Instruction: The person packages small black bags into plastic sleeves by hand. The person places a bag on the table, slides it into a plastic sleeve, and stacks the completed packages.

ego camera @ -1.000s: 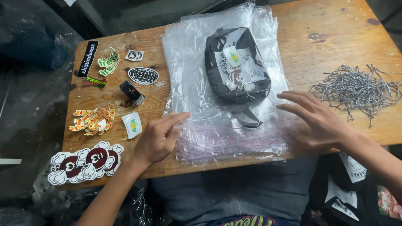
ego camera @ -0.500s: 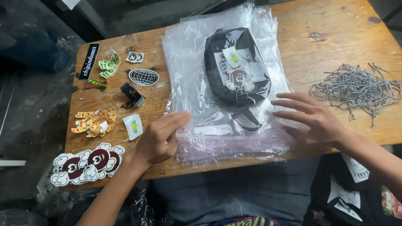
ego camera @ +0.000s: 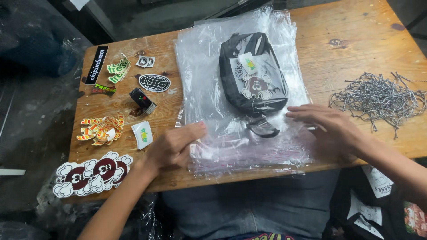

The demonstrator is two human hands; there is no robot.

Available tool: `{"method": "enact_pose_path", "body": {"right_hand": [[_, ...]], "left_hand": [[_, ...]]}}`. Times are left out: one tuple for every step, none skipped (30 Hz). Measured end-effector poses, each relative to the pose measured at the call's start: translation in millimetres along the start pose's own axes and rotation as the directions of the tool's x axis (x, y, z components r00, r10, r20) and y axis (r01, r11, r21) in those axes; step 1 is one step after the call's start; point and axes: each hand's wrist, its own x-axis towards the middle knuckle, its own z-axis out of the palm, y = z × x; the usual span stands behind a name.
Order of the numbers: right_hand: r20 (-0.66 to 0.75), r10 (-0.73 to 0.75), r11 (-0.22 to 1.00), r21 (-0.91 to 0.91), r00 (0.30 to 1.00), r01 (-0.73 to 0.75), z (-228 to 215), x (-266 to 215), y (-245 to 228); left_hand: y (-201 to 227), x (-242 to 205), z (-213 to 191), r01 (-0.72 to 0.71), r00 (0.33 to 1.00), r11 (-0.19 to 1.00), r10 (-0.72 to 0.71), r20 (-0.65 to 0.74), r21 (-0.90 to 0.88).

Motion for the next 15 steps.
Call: {"method": "enact_pose_path", "body": {"right_hand": [[-0.037, 0.117, 0.990, 0.086, 0.992, -0.113, 3, -2, 5], [-0.063, 0.234, 0.960, 0.175, 0.970, -0.220, 5, -4, 10], [-0.063, 0.234, 0.960, 0.174, 0.970, -0.220, 2, 3, 9], [-0.071, 0.323, 0.935, 0.181, 0.944, -0.306, -1, 10, 9], [-0.079, 0.409, 0.901, 0.190, 0.909, -0.389, -5, 18, 8], [-0.080, 0.407, 0.903, 0.188, 0.910, -0.388, -8, 29, 3], [-0.096, 0.497, 0.850, 0.254, 0.862, -0.462, -11, 40, -2], [-0.105, 0.580, 0.789, 0.320, 0.808, -0.524, -14, 52, -7], [-0.106, 0.575, 0.792, 0.319, 0.811, -0.520, -16, 61, -11], [-0.097, 0.689, 0.700, 0.348, 0.718, -0.624, -17, 71, -14], [-0.084, 0.788, 0.592, 0.376, 0.610, -0.713, -19, 81, -17], [-0.086, 0.783, 0.598, 0.375, 0.616, -0.709, -16, 84, -16], [-0.130, 0.781, 0.614, 0.336, 0.610, -0.714, -13, 86, -15], [-0.175, 0.777, 0.627, 0.295, 0.604, -0.721, -11, 88, -14], [-0.176, 0.774, 0.631, 0.293, 0.608, -0.718, -7, 90, -11]], "left_hand": [[4, 2, -1, 0.128, 0.990, 0.987, -0.133, -0.045, -0.096], [8, 5, -2, 0.248, 0.961, 0.949, -0.267, -0.074, -0.196], [10, 7, -3, 0.248, 0.961, 0.949, -0.267, -0.075, -0.196], [12, 10, -4, 0.373, 0.908, 0.900, -0.404, -0.110, -0.226], [14, 13, -5, 0.488, 0.835, 0.833, -0.533, -0.139, -0.262], [15, 19, -7, 0.486, 0.835, 0.834, -0.532, -0.142, -0.261], [15, 25, -8, 0.548, 0.788, 0.796, -0.594, -0.160, -0.259], [16, 29, -11, 0.606, 0.734, 0.752, -0.654, -0.181, -0.257], [17, 34, -9, 0.606, 0.734, 0.753, -0.654, -0.186, -0.255], [19, 38, -7, 0.662, 0.675, 0.701, -0.712, -0.195, -0.265], [20, 43, -6, 0.713, 0.612, 0.644, -0.765, -0.203, -0.276], [21, 45, -3, 0.713, 0.610, 0.645, -0.764, -0.210, -0.274], [22, 48, 0, 0.737, 0.547, 0.619, -0.782, -0.299, -0.272], [22, 51, 5, 0.757, 0.479, 0.593, -0.789, -0.384, -0.275], [21, 52, 8, 0.756, 0.478, 0.594, -0.788, -0.389, -0.275]]}}
